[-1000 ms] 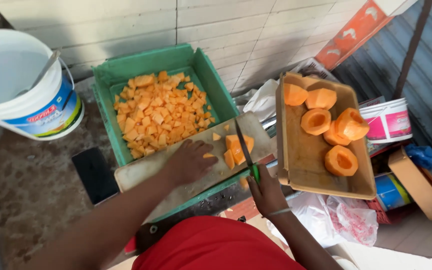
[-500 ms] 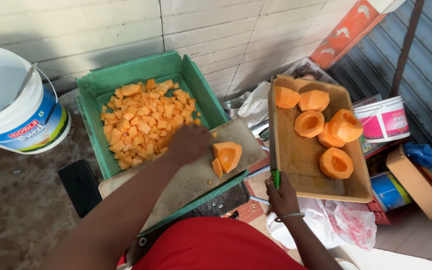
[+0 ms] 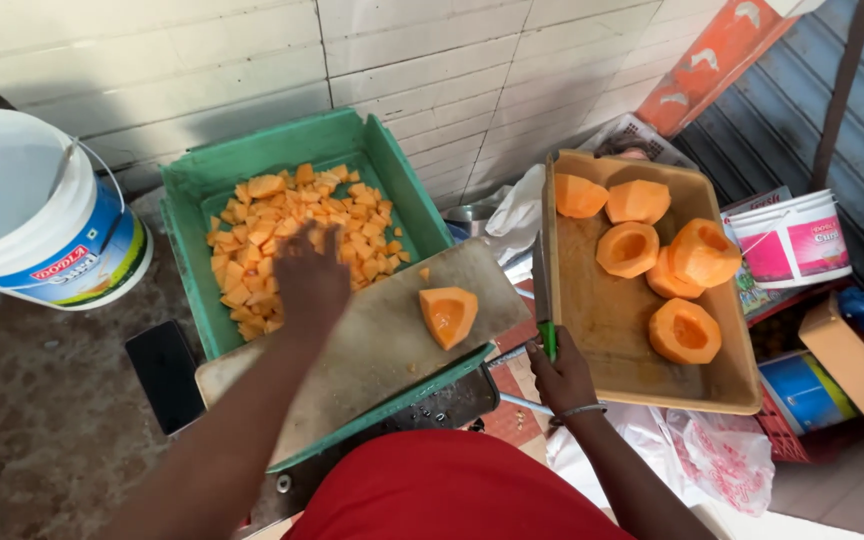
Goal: The person cuts peeled papaya wedges into small cubes on a wooden board using a knife, then sweeps the diced pieces by hand into a green crate. They work through wedges one at a time from a tray of peeled papaya halves, filling the crate with cubed fruit.
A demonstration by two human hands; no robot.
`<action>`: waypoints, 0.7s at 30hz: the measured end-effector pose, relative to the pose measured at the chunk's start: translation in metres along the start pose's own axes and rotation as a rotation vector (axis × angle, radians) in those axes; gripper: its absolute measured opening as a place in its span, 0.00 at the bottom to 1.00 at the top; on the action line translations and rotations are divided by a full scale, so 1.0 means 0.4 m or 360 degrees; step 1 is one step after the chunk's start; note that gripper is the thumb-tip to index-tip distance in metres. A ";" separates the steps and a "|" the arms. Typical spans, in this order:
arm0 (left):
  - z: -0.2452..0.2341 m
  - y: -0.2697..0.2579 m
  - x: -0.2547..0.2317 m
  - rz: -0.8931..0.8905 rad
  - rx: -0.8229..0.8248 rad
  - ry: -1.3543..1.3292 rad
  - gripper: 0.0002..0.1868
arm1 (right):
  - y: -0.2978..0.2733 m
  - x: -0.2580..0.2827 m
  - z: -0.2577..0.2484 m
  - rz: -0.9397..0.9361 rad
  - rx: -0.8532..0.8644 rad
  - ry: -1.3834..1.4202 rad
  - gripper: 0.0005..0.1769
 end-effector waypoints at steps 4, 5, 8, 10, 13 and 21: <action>0.018 0.045 -0.072 -0.0093 0.0801 -0.0706 0.30 | 0.011 -0.019 0.003 0.0016 0.0029 -0.0004 0.13; 0.007 0.025 -0.147 0.0297 0.1061 -0.0916 0.36 | 0.009 -0.032 0.008 0.0027 0.0040 0.0007 0.13; -0.016 -0.011 -0.298 0.0838 0.1450 -0.0854 0.42 | 0.016 -0.018 0.009 0.0005 0.0057 0.0014 0.13; 0.007 -0.032 -0.329 0.0969 0.1579 -0.0582 0.40 | 0.018 0.000 0.005 -0.0025 0.0072 0.0007 0.13; 0.050 -0.046 -0.280 0.0939 0.1819 -0.0398 0.26 | 0.027 0.003 0.007 -0.0026 0.0102 0.0024 0.13; -0.040 -0.142 -0.072 0.1184 0.0906 -0.0319 0.17 | 0.019 -0.015 0.042 -0.0163 0.0213 -0.0090 0.15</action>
Point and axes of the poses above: each hand's wrist, its own y-axis towards the middle knuckle, its own z-axis out of the palm, x = y × z, the point moved 3 cm from there along y, towards the middle knuckle, and after that the axes turned 13 degrees about -z, right-handed, at the moved point
